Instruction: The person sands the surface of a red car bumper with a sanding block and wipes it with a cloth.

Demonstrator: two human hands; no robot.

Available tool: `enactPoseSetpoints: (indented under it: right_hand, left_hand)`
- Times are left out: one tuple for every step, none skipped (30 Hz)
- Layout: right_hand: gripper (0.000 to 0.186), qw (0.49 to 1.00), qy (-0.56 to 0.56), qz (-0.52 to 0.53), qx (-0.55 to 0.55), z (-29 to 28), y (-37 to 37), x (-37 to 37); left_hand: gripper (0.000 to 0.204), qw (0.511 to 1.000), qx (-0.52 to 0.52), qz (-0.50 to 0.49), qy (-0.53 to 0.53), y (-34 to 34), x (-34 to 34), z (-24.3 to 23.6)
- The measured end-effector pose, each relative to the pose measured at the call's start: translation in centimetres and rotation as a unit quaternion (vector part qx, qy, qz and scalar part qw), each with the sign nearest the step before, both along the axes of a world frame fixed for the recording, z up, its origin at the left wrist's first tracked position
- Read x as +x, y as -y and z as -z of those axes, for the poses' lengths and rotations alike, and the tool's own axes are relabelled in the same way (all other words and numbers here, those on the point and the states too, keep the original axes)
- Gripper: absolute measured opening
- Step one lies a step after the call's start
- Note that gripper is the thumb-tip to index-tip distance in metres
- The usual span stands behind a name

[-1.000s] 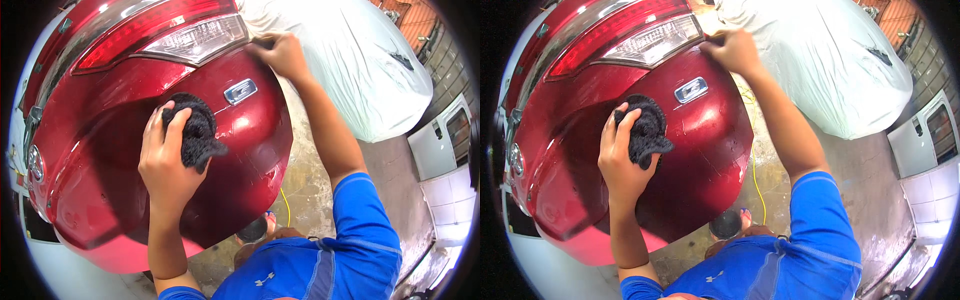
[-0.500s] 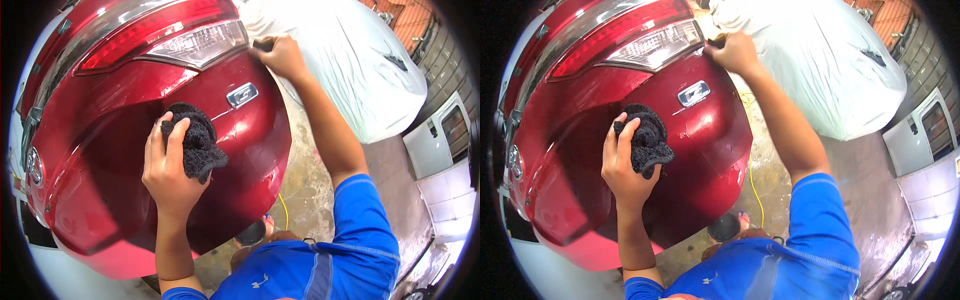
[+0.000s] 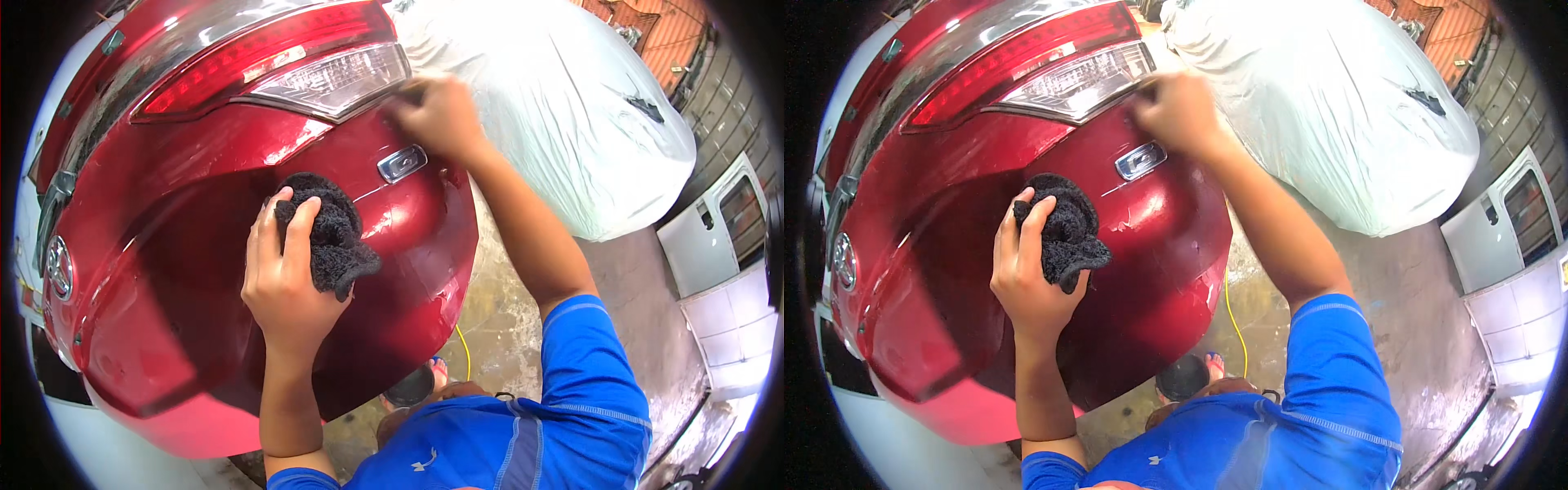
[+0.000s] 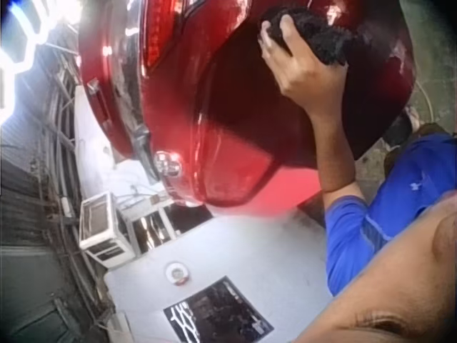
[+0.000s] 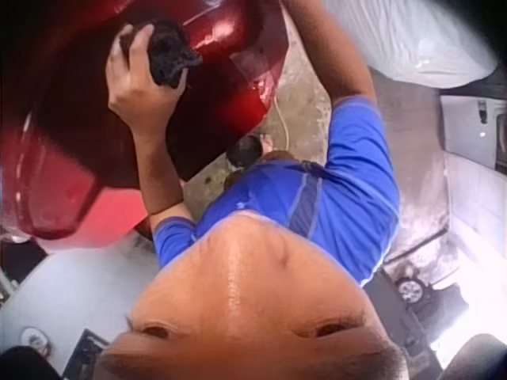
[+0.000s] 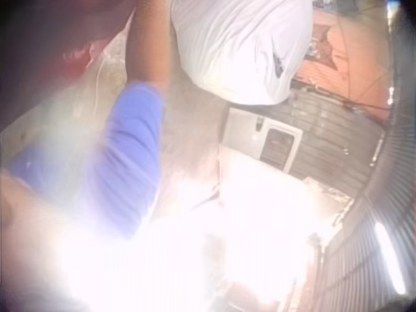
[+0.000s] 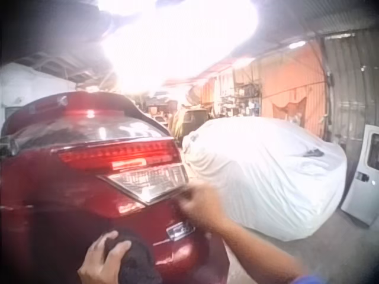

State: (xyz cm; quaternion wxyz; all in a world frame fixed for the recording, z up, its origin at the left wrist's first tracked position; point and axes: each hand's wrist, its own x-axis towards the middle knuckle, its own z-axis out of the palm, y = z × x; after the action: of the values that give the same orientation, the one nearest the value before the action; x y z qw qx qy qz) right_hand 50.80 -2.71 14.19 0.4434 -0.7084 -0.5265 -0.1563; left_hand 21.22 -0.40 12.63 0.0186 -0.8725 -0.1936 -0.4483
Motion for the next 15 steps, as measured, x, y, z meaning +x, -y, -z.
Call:
enactPoseSetpoints:
  right_hand:
    - [0.03,0.999,0.035,-0.032,0.024,0.0,-0.2,-2.9]
    - [0.03,0.995,0.069,-0.061,0.045,0.2,-0.1,-4.5]
    - [0.031,0.998,0.035,-0.042,0.0,-0.1,-0.1,-3.4]
    - [0.031,0.999,-0.016,0.008,-0.03,-0.1,0.3,-0.7]
    - [0.031,0.996,-0.071,0.02,-0.053,0.1,1.0,2.5]
    - [0.03,0.99,-0.116,0.03,-0.079,0.1,1.2,5.0]
    - [0.03,0.995,-0.037,0.062,-0.076,-0.5,0.9,2.8]
    - [0.032,1.0,0.009,-0.008,0.007,0.1,0.3,-0.5]
    - [0.032,0.997,0.055,-0.053,0.024,-0.2,0.0,-3.5]
    - [0.032,0.99,0.103,-0.093,0.039,-0.6,0.1,-5.0]
    - [0.031,0.994,0.08,-0.073,0.022,0.2,0.1,-3.2]
    - [0.029,1.0,0.018,-0.017,-0.002,0.1,0.2,-0.4]
    - [0.028,0.998,-0.041,-0.011,-0.04,0.1,0.8,1.9]
    - [0.027,0.993,-0.093,-0.012,-0.077,-1.7,1.2,1.5]
    - [0.025,0.997,-0.023,-0.002,-0.073,-2.1,1.1,-0.4]
  left_hand:
    - [0.068,1.0,-0.002,-0.001,-0.002,-0.2,-0.2,0.0]
    - [0.067,1.0,-0.006,0.001,-0.006,-0.2,-0.4,0.0]
    - [0.067,1.0,-0.01,0.002,-0.011,-0.2,-0.6,0.0]
    - [0.068,1.0,-0.014,0.011,-0.017,0.0,-0.5,0.3]
    - [0.068,1.0,-0.01,0.014,-0.013,0.2,-0.3,0.0]
    - [0.069,1.0,-0.008,0.014,0.0,0.3,0.4,0.0]
    - [0.069,1.0,-0.014,0.006,-0.003,0.3,0.3,0.0]
    - [0.07,1.0,-0.012,0.003,-0.002,0.2,0.1,0.1]
    - [0.071,1.0,-0.008,-0.001,-0.002,0.0,-0.3,0.1]
    - [0.071,1.0,-0.006,-0.002,0.0,-0.1,-0.3,0.1]
    - [0.071,1.0,-0.004,0.002,0.001,0.1,-0.2,0.3]
    - [0.071,1.0,-0.003,0.006,0.002,0.2,0.2,0.4]
    - [0.07,1.0,0.0,0.004,0.007,0.2,0.3,0.4]
    - [0.07,1.0,0.001,-0.007,0.005,0.2,0.2,0.2]
    - [0.07,1.0,0.003,-0.018,0.003,0.2,0.0,0.1]
